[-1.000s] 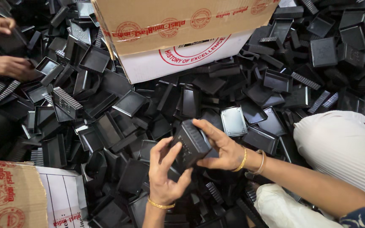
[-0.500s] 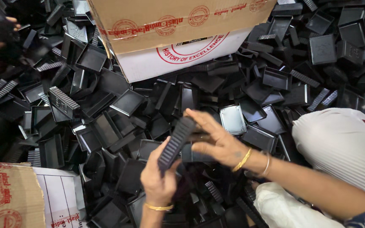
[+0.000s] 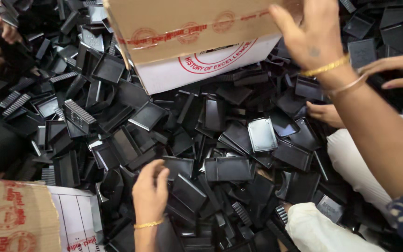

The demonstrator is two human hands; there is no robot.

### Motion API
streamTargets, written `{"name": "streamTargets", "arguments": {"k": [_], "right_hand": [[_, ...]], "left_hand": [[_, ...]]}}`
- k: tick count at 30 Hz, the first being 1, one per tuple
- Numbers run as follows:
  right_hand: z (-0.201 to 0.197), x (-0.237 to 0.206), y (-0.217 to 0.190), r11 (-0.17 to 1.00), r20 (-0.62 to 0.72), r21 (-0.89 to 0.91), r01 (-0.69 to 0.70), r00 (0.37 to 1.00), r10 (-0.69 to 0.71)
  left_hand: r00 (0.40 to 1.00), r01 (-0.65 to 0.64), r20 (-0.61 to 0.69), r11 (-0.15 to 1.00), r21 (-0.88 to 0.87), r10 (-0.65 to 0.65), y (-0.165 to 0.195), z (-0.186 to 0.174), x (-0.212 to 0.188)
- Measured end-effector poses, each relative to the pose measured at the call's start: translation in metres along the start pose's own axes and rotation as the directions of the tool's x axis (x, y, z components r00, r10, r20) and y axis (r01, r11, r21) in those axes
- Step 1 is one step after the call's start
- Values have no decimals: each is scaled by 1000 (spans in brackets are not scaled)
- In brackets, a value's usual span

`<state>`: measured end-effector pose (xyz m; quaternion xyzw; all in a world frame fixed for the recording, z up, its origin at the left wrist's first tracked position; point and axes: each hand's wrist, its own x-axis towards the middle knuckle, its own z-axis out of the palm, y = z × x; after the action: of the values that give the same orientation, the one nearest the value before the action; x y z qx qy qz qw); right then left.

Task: The person sits on the floor among a large pile of black plastic boxes and repeatedly picks up individual parts, turns them over in both hands, and tosses them into a cardboard box. Other people around do the same sorting into their own boxes.

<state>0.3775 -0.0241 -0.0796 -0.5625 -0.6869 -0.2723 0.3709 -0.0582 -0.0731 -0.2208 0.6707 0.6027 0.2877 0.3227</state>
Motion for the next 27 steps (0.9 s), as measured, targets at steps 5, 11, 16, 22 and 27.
{"name": "streamTargets", "arguments": {"k": [5,11,16,22,27], "right_hand": [[67,-129,36,900,701,-245,-361,575,421],[103,-193,14,850,544,-289,-440,656,524],[102,-181,3,884,583,-416,-211,684,438],[92,-174,6,827,554,-406,-389,614,561],[96,-185,-2,656,504,-298,-694,469,725]], "left_hand": [[908,-360,355,852,381,225,-10,26,-12],[858,-381,512,706,597,30,-4,40,-23],[882,-389,463,688,612,87,-6,39,-19],[896,-417,315,837,355,313,1,28,-12],[905,-426,97,874,235,415,16,31,-11]]}}
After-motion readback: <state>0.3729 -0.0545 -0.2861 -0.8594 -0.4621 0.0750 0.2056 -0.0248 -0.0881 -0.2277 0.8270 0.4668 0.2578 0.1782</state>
